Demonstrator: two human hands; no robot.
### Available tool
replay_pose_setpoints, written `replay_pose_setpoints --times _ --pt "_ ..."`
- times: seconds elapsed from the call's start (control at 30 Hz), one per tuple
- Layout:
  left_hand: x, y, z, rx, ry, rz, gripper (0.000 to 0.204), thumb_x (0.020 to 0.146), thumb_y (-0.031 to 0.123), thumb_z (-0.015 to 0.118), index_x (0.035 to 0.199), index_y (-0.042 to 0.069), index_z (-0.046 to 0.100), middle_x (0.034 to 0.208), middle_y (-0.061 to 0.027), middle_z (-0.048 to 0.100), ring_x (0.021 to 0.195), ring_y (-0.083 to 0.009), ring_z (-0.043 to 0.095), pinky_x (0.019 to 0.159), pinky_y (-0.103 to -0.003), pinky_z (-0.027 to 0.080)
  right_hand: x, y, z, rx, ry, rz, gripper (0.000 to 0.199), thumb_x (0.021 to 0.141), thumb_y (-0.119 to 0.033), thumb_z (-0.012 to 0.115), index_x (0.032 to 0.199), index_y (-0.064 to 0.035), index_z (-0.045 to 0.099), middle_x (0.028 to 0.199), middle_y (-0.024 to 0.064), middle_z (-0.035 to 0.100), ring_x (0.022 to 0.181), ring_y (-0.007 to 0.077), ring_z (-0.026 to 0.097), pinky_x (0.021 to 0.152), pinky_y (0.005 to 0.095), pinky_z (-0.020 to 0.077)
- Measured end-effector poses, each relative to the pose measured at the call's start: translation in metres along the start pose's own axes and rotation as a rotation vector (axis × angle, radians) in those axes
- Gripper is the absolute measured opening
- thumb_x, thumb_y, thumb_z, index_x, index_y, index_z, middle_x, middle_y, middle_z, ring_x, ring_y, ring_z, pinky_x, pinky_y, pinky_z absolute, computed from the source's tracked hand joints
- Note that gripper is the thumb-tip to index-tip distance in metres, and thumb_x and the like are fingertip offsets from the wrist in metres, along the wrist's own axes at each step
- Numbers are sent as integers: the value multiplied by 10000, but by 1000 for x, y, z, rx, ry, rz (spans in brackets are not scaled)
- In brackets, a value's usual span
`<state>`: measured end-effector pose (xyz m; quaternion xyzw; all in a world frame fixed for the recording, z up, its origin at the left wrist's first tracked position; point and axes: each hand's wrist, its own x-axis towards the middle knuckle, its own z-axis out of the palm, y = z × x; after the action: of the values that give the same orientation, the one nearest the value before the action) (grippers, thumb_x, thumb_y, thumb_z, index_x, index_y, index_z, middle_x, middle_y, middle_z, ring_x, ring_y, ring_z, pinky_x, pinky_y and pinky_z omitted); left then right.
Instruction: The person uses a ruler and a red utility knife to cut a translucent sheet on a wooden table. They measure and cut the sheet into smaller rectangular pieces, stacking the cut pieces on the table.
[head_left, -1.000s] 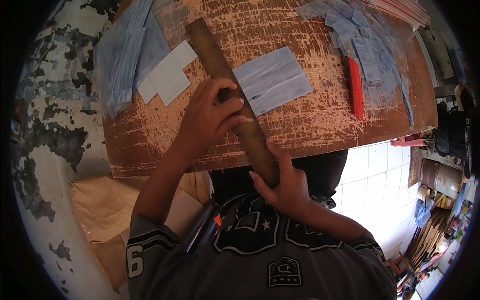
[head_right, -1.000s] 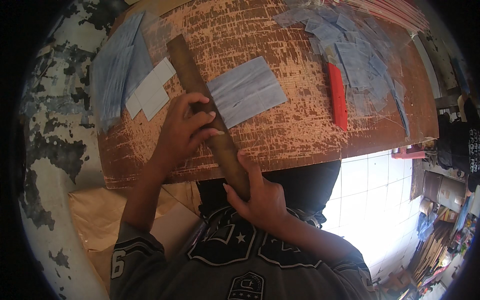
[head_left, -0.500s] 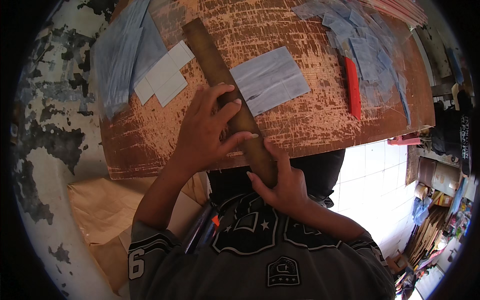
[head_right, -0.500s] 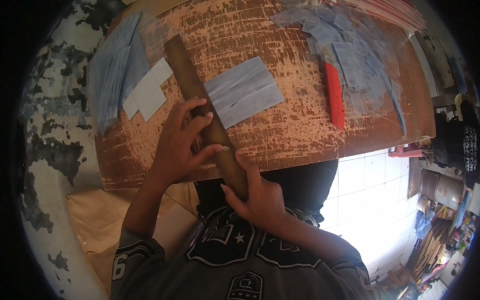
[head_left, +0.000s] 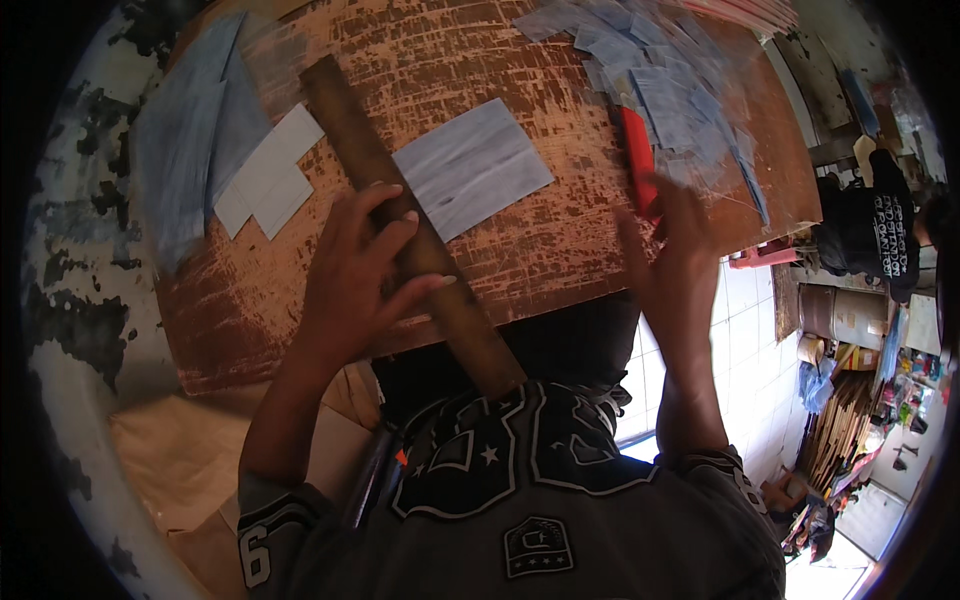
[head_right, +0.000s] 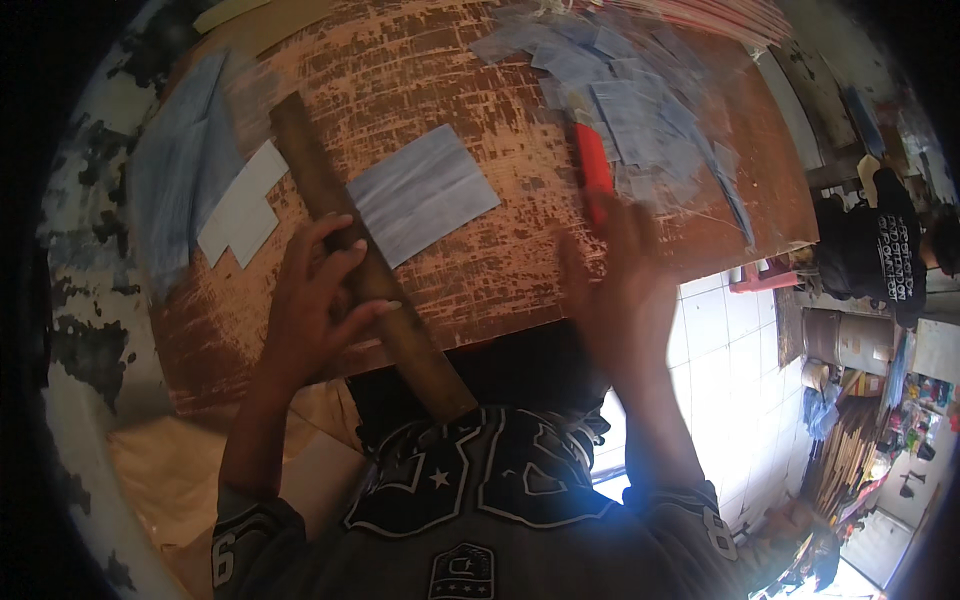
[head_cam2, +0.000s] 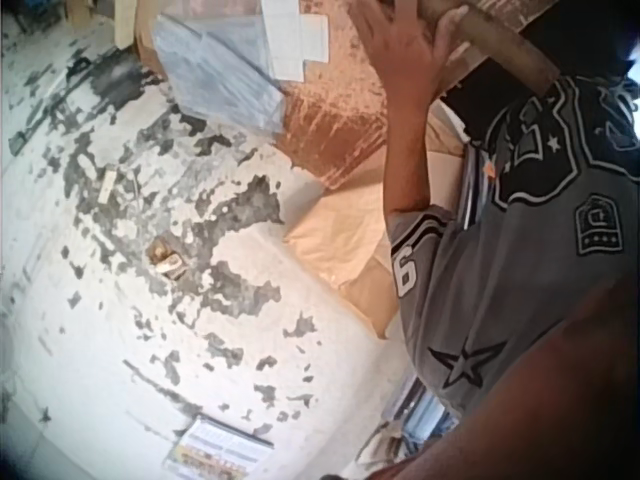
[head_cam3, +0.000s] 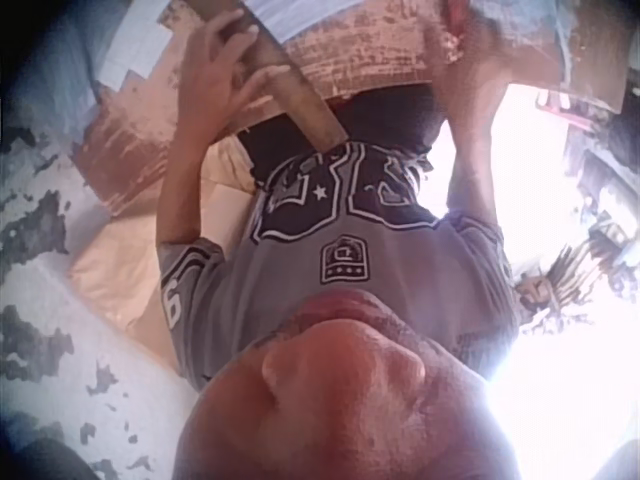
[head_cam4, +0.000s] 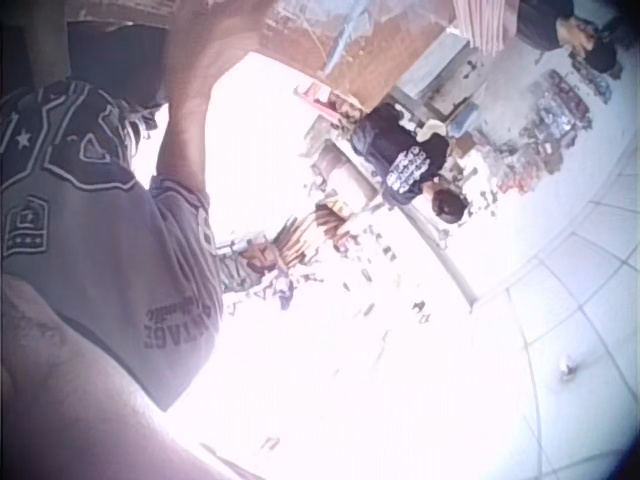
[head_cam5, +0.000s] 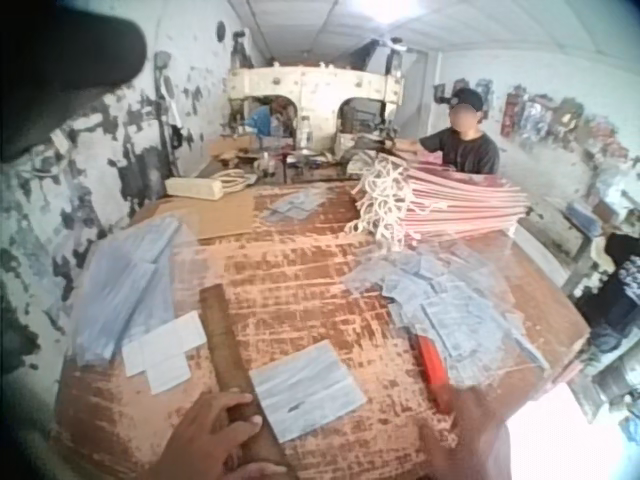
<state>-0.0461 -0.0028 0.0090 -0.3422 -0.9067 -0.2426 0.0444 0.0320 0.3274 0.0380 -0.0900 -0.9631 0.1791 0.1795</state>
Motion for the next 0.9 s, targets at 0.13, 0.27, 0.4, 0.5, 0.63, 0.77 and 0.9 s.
replay_pose_setpoints --times 0.13,0.27,0.4,0.5,0.63,0.77,0.9 --pt "0 -1 -1 -43 -11 -10 641 886 475 899 1296 12 731 1544 -171 534 1392 -396 577 1127 -505 520 29 23 12 -113 41 -36 520 1023 -305 779 1484 -114 632 1148 211 715 1024 417 766 835 527 626" --pt "-1 1 0 -29 4 -9 620 904 474 881 1295 18 730 1537 -173 540 1404 -399 566 1139 -503 511 35 22 17 -53 -39 50 559 1025 -249 758 1544 -113 601 1165 217 723 1020 403 767 851 514 621" --pt "-4 0 1 -11 46 20 603 915 467 869 1294 18 730 1526 -168 548 1394 -395 565 1138 -501 508 33 34 17 56 -37 147 530 1053 -156 693 1564 -70 583 1074 200 762 870 318 768 779 450 606" --pt "-4 -2 2 -20 46 29 608 912 466 868 1298 17 730 1521 -158 551 1381 -393 566 1133 -500 509 22 6 7 205 11 158 499 1090 -120 639 1580 -49 571 1000 195 772 766 255 734 729 419 585" --pt "-3 -3 2 -27 33 15 618 908 475 864 1300 17 730 1519 -149 554 1374 -397 564 1141 -505 499 -10 -42 -4 413 -171 5 497 1115 -79 583 1610 -55 548 1155 247 758 909 305 763 797 457 596" --pt "-3 -1 3 -3 42 8 621 924 536 821 1301 52 722 1523 -127 552 1402 -389 564 1263 -607 378 -27 -68 8 540 -216 -305 572 1052 -3 603 1617 -40 525 1246 266 713 1015 432 752 873 497 604" --pt "-2 -2 2 1 31 29 625 921 492 844 1321 29 718 1545 -145 540 1417 -424 542 1296 -587 353 -36 -80 11 525 -356 -212 602 1025 15 607 1619 -49 528 1119 240 693 933 426 736 805 488 603"
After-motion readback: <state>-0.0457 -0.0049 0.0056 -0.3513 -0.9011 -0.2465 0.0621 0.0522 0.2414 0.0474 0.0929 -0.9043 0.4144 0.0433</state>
